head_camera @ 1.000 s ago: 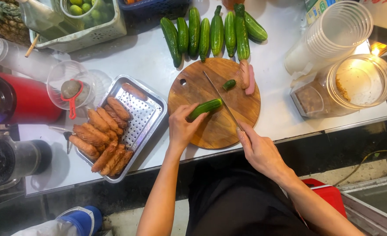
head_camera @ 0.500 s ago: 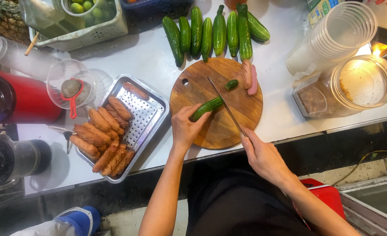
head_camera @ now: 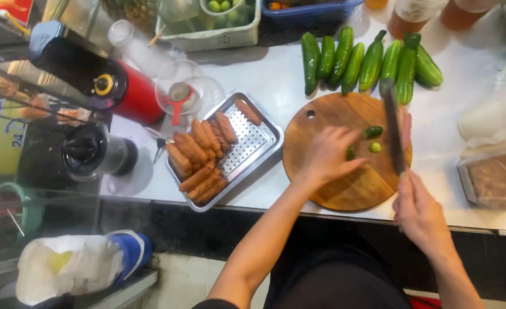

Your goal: Slice cucumbers and processed meat on a wooden cutting board using a kitchen knife.

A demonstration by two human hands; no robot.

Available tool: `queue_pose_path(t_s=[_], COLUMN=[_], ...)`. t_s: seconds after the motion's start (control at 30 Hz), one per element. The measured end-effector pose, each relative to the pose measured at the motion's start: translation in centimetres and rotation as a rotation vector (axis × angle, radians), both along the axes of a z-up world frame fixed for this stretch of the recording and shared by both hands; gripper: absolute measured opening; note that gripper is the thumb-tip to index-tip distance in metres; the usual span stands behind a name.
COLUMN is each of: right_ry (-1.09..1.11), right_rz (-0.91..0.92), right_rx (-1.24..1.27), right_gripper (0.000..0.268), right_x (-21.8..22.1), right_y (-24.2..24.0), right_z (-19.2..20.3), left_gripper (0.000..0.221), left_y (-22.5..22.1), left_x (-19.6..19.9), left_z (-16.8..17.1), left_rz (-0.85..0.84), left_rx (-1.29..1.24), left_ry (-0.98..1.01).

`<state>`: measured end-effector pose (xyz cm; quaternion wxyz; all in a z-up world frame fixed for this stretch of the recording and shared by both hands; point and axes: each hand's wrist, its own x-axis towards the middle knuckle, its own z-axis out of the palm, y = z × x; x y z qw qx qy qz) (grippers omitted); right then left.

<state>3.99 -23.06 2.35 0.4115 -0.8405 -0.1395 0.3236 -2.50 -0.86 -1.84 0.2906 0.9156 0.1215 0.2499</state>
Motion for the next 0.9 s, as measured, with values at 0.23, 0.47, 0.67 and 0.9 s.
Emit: queue_pose_path(t_s=[0.23,0.47,0.67,0.9], right_ry=[-0.019,0.021,0.022,0.020], right_rz=[-0.168,-0.116,-0.122,-0.133], right_rx=[0.091,0.113,0.133,0.124], right_gripper=[0.048,0.050,0.050,0.049], right_x=[1.5,1.3,1.7,1.3], right_y=[-2.6,-2.7,-2.1,-1.6], right_z=[-0.5,-1.6,-1.7,-2.4], left_gripper=[0.061,0.043,0.033,0.037], left_y=[-0.2,0.5,0.7,1.0], left_x=[7.1,7.5,8.1,6.1], left_z=[-2.2,-0.1,-2.0,3.8], left_rz=[-0.204,-0.309,-0.253,-0.252], left_rx=[0.031,-0.085,-0.019,-0.084], left_ry=[0.139,0.288,0.364,0.442])
